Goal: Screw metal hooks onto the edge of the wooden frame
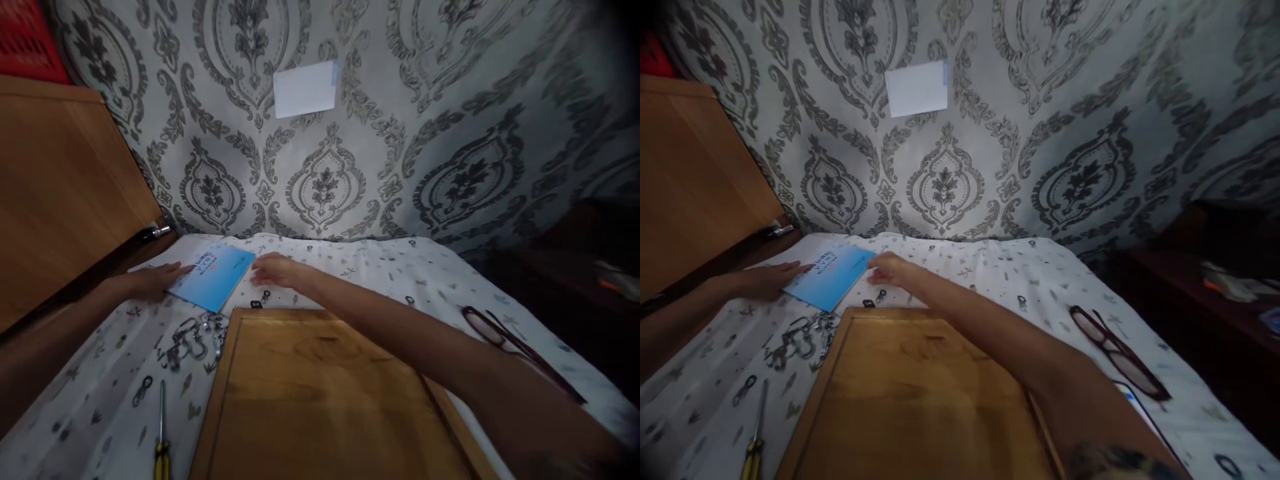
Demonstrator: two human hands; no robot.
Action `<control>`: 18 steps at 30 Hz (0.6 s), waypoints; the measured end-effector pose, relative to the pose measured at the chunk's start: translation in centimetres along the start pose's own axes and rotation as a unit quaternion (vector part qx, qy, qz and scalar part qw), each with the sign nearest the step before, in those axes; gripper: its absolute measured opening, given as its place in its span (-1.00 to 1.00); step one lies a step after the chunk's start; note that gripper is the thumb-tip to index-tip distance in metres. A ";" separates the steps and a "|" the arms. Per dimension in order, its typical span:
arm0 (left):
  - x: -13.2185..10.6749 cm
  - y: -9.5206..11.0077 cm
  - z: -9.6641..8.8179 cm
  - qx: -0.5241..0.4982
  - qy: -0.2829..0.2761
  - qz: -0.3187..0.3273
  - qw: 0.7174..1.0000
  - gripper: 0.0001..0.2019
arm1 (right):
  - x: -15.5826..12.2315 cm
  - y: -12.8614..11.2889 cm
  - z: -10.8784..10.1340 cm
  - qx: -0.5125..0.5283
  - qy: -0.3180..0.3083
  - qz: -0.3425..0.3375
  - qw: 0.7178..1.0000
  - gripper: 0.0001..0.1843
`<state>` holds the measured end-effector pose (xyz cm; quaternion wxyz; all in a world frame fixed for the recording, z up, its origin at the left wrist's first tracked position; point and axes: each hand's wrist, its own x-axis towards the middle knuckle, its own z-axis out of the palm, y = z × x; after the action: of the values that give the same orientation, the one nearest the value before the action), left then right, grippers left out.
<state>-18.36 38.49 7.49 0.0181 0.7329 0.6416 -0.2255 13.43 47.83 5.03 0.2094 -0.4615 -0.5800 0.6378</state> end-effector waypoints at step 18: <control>-3.4 13.5 -12.5 0.027 0.288 -0.023 0.957 -0.52 | -2.2 -1.1 -6.1 0.284 0.091 -0.090 0.950 -0.62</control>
<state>-1.97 36.86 16.41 -0.1921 0.7523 0.6298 -0.0229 19.30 49.69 7.42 0.4404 -0.3845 -0.3924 0.7101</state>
